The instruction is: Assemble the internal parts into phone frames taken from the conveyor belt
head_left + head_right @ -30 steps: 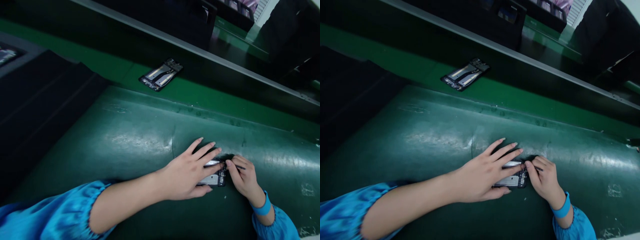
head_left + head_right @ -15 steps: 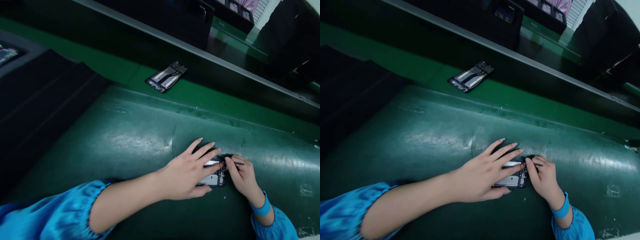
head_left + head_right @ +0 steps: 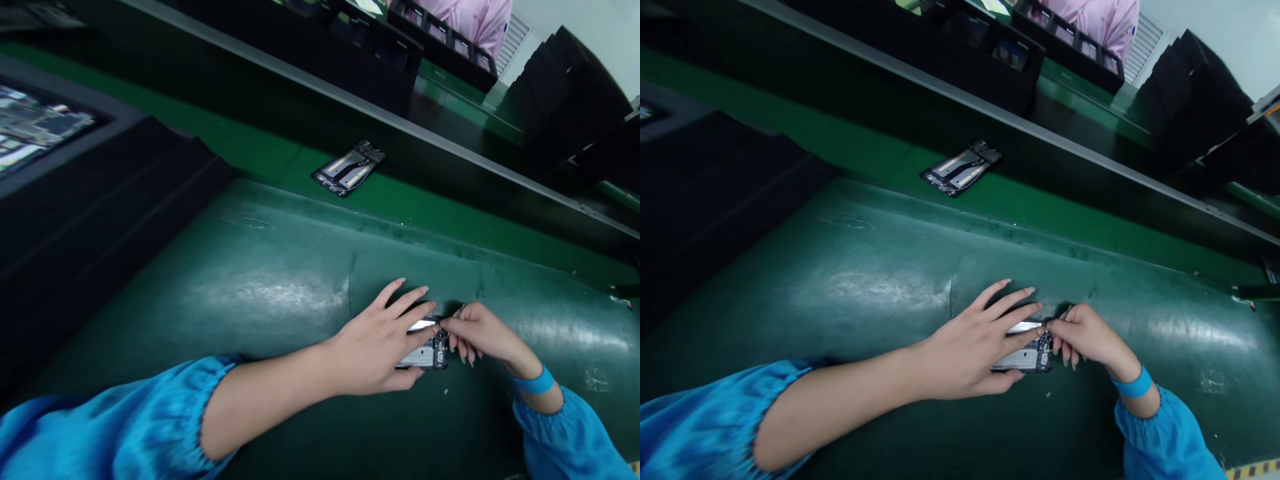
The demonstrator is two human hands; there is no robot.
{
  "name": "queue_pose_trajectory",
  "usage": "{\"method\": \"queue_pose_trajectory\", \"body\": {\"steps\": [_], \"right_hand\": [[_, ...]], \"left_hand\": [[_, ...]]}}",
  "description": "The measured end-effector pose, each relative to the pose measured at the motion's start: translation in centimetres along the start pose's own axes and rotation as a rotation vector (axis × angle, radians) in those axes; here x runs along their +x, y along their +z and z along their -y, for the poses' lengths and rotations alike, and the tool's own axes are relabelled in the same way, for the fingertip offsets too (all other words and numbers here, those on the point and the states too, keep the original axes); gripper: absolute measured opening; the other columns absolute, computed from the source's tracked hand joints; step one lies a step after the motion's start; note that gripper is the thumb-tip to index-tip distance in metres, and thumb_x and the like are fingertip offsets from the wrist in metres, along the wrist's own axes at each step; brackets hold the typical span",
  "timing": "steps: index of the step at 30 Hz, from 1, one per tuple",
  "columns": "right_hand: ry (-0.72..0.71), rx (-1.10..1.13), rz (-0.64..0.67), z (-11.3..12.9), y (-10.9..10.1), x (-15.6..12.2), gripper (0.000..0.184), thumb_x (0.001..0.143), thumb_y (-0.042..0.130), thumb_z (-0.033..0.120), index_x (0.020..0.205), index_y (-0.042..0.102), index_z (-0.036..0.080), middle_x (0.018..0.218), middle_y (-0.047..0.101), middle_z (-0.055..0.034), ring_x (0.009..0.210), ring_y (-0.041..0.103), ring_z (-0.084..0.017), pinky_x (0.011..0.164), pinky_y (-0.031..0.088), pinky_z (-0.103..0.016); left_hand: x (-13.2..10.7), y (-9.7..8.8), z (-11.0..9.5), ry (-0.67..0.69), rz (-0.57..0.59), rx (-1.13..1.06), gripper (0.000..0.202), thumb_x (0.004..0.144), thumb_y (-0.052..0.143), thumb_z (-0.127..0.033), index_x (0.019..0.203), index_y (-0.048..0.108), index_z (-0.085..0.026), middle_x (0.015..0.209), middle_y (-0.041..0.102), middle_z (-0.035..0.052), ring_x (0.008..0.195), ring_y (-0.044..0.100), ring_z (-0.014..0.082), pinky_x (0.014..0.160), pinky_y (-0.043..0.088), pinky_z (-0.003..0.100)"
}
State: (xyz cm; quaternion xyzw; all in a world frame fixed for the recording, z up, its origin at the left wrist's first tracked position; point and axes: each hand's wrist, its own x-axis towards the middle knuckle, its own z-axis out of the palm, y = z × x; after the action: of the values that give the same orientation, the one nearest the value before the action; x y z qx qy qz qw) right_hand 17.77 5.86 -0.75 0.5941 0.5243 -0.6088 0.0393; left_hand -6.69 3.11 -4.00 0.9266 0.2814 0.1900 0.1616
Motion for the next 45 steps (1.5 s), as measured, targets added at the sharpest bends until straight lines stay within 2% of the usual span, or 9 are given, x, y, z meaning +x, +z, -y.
{"method": "queue_pose_trajectory", "body": {"steps": [6, 9, 12, 14, 16, 18, 27, 40, 45], "right_hand": [[0.025, -0.015, 0.000, 0.6, 0.2, 0.2, 0.037, 0.086, 0.057, 0.035, 0.056, 0.063, 0.015, 0.045, 0.061, -0.0016, 0.031, 0.049, -0.008, 0.032, 0.034, -0.014], [0.010, -0.009, 0.000, 1.0, 0.3, 0.3, 0.034, 0.084, 0.053, 0.025, 0.052, 0.062, 0.015, 0.044, 0.061, -0.0013, 0.028, 0.045, -0.007, 0.031, 0.034, -0.014], [0.039, 0.021, 0.036, 0.9, 0.4, 0.4, 0.037, 0.084, 0.051, 0.027, 0.053, 0.065, 0.014, 0.052, 0.067, -0.0053, 0.030, 0.049, -0.007, 0.029, 0.032, -0.014], [0.043, 0.045, 0.063, 0.6, 0.5, 0.4, 0.040, 0.086, 0.053, 0.034, 0.056, 0.068, 0.012, 0.060, 0.072, -0.0095, 0.034, 0.055, -0.009, 0.029, 0.034, -0.013], [0.034, 0.059, 0.082, 0.2, 0.5, 0.5, 0.042, 0.086, 0.055, 0.039, 0.058, 0.069, 0.011, 0.064, 0.073, -0.0126, 0.039, 0.061, -0.011, 0.031, 0.037, -0.014], [0.032, 0.070, 0.088, 0.1, 0.5, 0.5, 0.042, 0.086, 0.057, 0.040, 0.058, 0.069, 0.011, 0.065, 0.073, -0.0138, 0.042, 0.064, -0.012, 0.032, 0.038, -0.013], [0.054, 0.094, 0.100, -0.3, 0.6, 0.8, 0.039, 0.083, 0.057, 0.039, 0.057, 0.068, 0.012, 0.064, 0.073, -0.0126, 0.041, 0.062, -0.012, 0.030, 0.035, -0.012], [0.063, 0.084, 0.100, -0.1, 0.8, 0.8, 0.037, 0.083, 0.055, 0.034, 0.056, 0.067, 0.012, 0.064, 0.073, -0.0134, 0.038, 0.059, -0.011, 0.029, 0.032, -0.012], [0.052, 0.084, 0.099, -0.5, 0.8, 1.0, 0.037, 0.083, 0.056, 0.036, 0.056, 0.067, 0.012, 0.064, 0.073, -0.0132, 0.038, 0.059, -0.011, 0.028, 0.032, -0.013]], "left_hand": [[0.1, 0.4, -0.3, 0.027, 0.001, -0.022, 0.050, 0.093, 0.055, -0.053, 0.131, 0.064, -0.022, 0.144, 0.054, 0.0121, 0.142, 0.037, 0.0370, 0.118, 0.020, 0.062], [0.2, -0.2, -0.3, 0.022, -0.002, -0.065, 0.049, 0.092, 0.059, -0.053, 0.130, 0.064, -0.023, 0.139, 0.058, 0.0114, 0.142, 0.036, 0.0372, 0.118, 0.017, 0.061], [0.2, -2.2, 1.2, -0.086, 0.027, -0.170, 0.045, 0.091, 0.063, -0.052, 0.127, 0.065, -0.025, 0.123, 0.067, 0.0087, 0.126, 0.052, 0.0320, 0.108, 0.031, 0.051], [-0.1, -4.1, 2.8, -0.218, 0.108, -0.248, 0.027, 0.092, 0.064, -0.043, 0.111, 0.072, -0.025, 0.101, 0.072, 0.0039, 0.103, 0.060, 0.0240, 0.093, 0.038, 0.040], [-0.5, -5.7, 4.4, -0.310, 0.195, -0.309, 0.013, 0.092, 0.066, -0.033, 0.091, 0.076, -0.025, 0.084, 0.071, -0.0004, 0.090, 0.060, 0.0190, 0.086, 0.036, 0.034], [-1.0, -6.4, 5.5, -0.341, 0.219, -0.351, 0.012, 0.091, 0.067, -0.028, 0.085, 0.076, -0.024, 0.081, 0.071, -0.0018, 0.089, 0.058, 0.0177, 0.086, 0.035, 0.033], [-1.3, -5.0, 5.3, -0.371, 0.175, -0.393, 0.017, 0.091, 0.066, -0.033, 0.083, 0.077, -0.025, 0.081, 0.072, -0.0009, 0.088, 0.054, 0.0184, 0.087, 0.032, 0.035], [-1.0, -5.2, 5.6, -0.372, 0.213, -0.420, 0.016, 0.092, 0.067, -0.034, 0.083, 0.078, -0.026, 0.085, 0.074, -0.0023, 0.091, 0.053, 0.0180, 0.089, 0.030, 0.036], [-0.7, -5.3, 5.9, -0.310, 0.230, -0.416, 0.026, 0.095, 0.062, -0.041, 0.084, 0.078, -0.025, 0.087, 0.075, 0.0008, 0.092, 0.054, 0.0191, 0.088, 0.031, 0.037]]}}
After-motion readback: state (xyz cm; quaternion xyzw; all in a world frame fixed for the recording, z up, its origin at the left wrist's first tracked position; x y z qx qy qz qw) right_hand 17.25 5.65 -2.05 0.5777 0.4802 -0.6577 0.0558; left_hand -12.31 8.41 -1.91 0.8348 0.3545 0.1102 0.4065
